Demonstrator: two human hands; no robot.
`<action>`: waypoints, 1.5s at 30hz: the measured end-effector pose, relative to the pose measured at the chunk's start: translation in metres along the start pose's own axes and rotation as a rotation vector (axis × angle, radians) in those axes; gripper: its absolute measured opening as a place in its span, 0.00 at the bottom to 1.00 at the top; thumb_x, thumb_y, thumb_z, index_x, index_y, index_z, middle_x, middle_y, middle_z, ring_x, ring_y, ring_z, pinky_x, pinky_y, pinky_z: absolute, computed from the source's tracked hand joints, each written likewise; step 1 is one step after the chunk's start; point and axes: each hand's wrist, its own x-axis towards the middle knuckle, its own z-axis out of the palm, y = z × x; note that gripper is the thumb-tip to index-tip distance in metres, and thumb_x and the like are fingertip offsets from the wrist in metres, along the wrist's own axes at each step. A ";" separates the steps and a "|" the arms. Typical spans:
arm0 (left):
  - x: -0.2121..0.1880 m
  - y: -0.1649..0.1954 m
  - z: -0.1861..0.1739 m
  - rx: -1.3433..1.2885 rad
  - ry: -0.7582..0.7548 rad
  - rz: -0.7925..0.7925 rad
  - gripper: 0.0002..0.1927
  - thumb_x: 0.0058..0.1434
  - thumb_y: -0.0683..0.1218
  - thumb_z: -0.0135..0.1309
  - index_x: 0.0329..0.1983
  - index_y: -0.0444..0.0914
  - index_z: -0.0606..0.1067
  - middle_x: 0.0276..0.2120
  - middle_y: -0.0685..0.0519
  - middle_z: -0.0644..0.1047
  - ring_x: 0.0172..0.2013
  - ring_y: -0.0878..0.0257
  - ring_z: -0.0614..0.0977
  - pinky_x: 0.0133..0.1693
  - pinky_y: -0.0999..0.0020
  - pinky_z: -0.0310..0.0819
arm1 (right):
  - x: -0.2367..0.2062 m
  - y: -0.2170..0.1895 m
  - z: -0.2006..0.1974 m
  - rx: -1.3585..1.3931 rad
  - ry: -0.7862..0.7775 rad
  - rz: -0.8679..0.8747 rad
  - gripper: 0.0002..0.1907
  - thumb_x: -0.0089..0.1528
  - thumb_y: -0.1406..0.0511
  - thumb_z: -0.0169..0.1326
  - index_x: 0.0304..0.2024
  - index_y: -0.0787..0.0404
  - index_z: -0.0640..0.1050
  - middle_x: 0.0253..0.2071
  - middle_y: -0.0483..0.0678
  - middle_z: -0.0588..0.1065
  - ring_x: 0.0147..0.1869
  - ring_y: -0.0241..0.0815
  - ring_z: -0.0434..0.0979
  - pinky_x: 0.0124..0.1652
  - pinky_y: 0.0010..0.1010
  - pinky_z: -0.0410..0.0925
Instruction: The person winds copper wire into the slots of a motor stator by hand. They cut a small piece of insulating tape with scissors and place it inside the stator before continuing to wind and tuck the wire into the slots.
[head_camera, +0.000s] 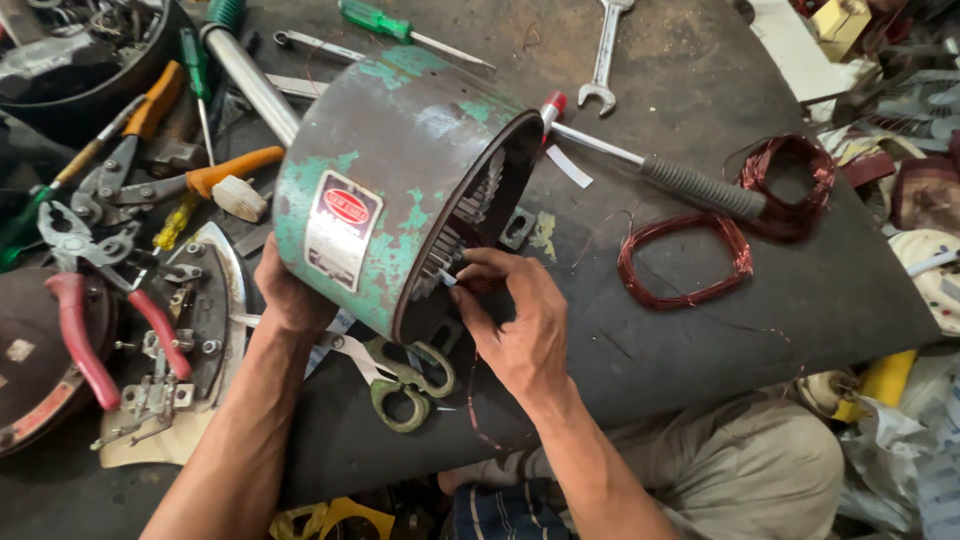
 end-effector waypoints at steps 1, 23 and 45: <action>-0.001 -0.002 0.000 0.005 0.014 0.014 0.39 0.66 0.67 0.48 0.67 0.33 0.69 0.58 0.44 0.76 0.57 0.52 0.79 0.61 0.54 0.74 | 0.001 0.002 0.000 -0.003 -0.006 -0.010 0.21 0.57 0.74 0.66 0.51 0.61 0.77 0.39 0.45 0.80 0.41 0.39 0.82 0.44 0.28 0.74; -0.016 -0.016 -0.029 0.289 0.049 -0.097 0.49 0.63 0.73 0.50 0.77 0.40 0.58 0.70 0.49 0.66 0.68 0.55 0.69 0.72 0.53 0.62 | 0.020 0.029 -0.001 0.035 -0.089 -0.050 0.34 0.58 0.76 0.65 0.65 0.58 0.67 0.40 0.42 0.78 0.41 0.41 0.76 0.47 0.33 0.70; -0.025 -0.016 -0.069 -0.174 0.289 0.218 0.33 0.79 0.66 0.43 0.71 0.37 0.64 0.60 0.47 0.73 0.57 0.57 0.78 0.62 0.59 0.72 | 0.021 0.024 -0.004 -0.140 -0.097 -0.101 0.13 0.55 0.70 0.68 0.40 0.56 0.80 0.41 0.41 0.78 0.43 0.43 0.76 0.43 0.33 0.70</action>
